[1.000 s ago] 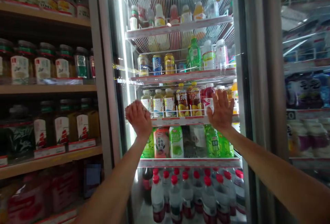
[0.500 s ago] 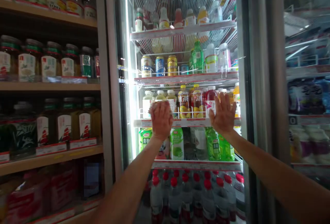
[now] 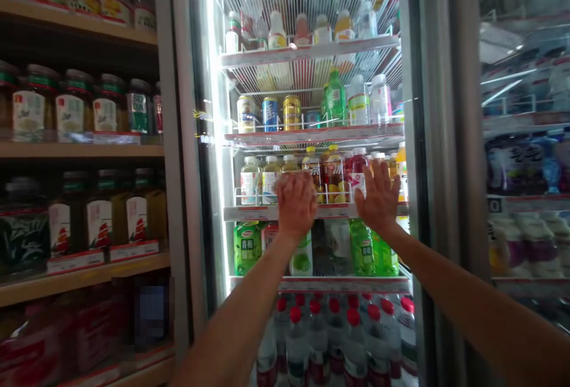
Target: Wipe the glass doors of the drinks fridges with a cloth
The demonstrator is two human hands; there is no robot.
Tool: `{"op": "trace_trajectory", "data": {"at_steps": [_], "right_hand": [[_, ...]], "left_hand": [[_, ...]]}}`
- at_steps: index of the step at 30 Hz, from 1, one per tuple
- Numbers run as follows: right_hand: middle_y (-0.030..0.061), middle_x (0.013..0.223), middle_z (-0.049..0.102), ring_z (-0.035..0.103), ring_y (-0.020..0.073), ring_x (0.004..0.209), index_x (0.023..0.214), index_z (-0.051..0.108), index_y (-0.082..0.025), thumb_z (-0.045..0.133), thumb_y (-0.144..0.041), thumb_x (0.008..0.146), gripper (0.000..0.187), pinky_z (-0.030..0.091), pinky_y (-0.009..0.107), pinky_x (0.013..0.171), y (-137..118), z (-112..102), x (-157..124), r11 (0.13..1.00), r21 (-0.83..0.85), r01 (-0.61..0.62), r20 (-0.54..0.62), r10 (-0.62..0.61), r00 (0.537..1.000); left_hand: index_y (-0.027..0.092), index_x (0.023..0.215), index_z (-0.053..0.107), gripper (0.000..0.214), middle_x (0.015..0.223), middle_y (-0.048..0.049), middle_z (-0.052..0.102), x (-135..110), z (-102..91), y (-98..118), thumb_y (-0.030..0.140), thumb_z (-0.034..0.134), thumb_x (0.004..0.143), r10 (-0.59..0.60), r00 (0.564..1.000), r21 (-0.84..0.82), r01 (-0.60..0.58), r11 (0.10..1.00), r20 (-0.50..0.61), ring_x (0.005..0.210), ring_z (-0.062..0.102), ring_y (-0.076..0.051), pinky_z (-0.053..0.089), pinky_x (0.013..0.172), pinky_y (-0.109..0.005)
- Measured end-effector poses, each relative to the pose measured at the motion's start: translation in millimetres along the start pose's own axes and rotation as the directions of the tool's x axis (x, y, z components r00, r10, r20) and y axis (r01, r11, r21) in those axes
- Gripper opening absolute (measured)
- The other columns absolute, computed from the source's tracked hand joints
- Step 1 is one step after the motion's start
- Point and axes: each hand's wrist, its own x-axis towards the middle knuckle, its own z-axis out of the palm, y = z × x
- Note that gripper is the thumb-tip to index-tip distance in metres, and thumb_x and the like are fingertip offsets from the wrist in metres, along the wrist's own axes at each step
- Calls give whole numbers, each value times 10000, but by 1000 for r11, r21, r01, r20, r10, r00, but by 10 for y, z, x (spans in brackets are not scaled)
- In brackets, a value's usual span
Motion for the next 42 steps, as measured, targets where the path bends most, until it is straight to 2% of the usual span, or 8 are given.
{"op": "trace_trajectory", "data": {"at_steps": [4,10,17,23,26,31,38,42], "right_hand": [[107,1483,288,192,252,1390,1423,245,-185,383,-334,858,600,137,508,1103,12,2,-5,1000,7,13,-10,-13,1000],[116,1475,303,195,250,1390,1393,304,-165,383,-317,856,564,137,493,1111,-11,4,-5,1000,-14,-6,-5,6,1000],[108,1474,307,206,245,1388,1407,281,-187,393,-333,855,582,151,491,1105,39,21,-13,1000,3,18,-24,-18,1000],[120,1468,315,203,257,1388,1397,305,-168,387,-329,853,572,165,512,1098,13,21,-13,1000,-12,-5,-19,5,1000],[124,1469,313,207,264,1386,1397,305,-162,385,-339,853,578,178,526,1094,19,17,-15,1000,-6,-12,-11,12,1000],[149,1457,328,246,311,1367,1379,350,-124,375,-383,854,586,199,563,1075,73,14,-24,998,57,18,-22,-17,1000],[61,1509,215,209,345,1373,1431,270,-201,303,-427,875,601,112,545,1104,81,24,-27,990,139,-25,27,21,999],[112,1490,263,224,353,1366,1402,336,-146,312,-426,869,602,120,549,1095,88,29,-21,991,135,-26,17,23,1000]], "left_hand": [[220,1293,460,432,1360,-51,480,-32,-21,-64,309,419,872,225,971,-88,-218,972,86,1328,322,-215,158,1127,-451],[147,1354,387,494,1385,-142,430,-184,-245,-749,300,380,884,-274,958,54,279,959,-83,1344,280,-268,189,1101,-497],[236,1315,436,442,1358,-51,483,-308,-148,-260,295,428,876,233,965,-63,-227,972,117,1337,308,-215,155,1126,-455],[131,1355,384,493,1359,-160,456,-381,-389,-1036,288,374,887,-326,940,140,338,931,-99,1309,342,-283,239,1074,-495],[104,1349,383,498,1358,-178,450,-417,-351,-826,282,381,883,-310,946,146,321,936,-93,1321,314,-299,223,1074,-516],[244,1302,440,428,1357,-52,483,-469,-254,-409,311,420,880,356,914,-113,-339,934,194,1340,301,-215,149,1123,-466],[94,1340,385,494,1389,-170,415,-553,-393,-807,289,368,887,-343,939,133,345,929,-37,1342,287,-261,192,1101,-480],[177,1312,432,456,1374,-86,459,-610,-280,-385,318,392,881,54,993,40,-59,997,105,1342,294,-234,160,1118,-467]]}}
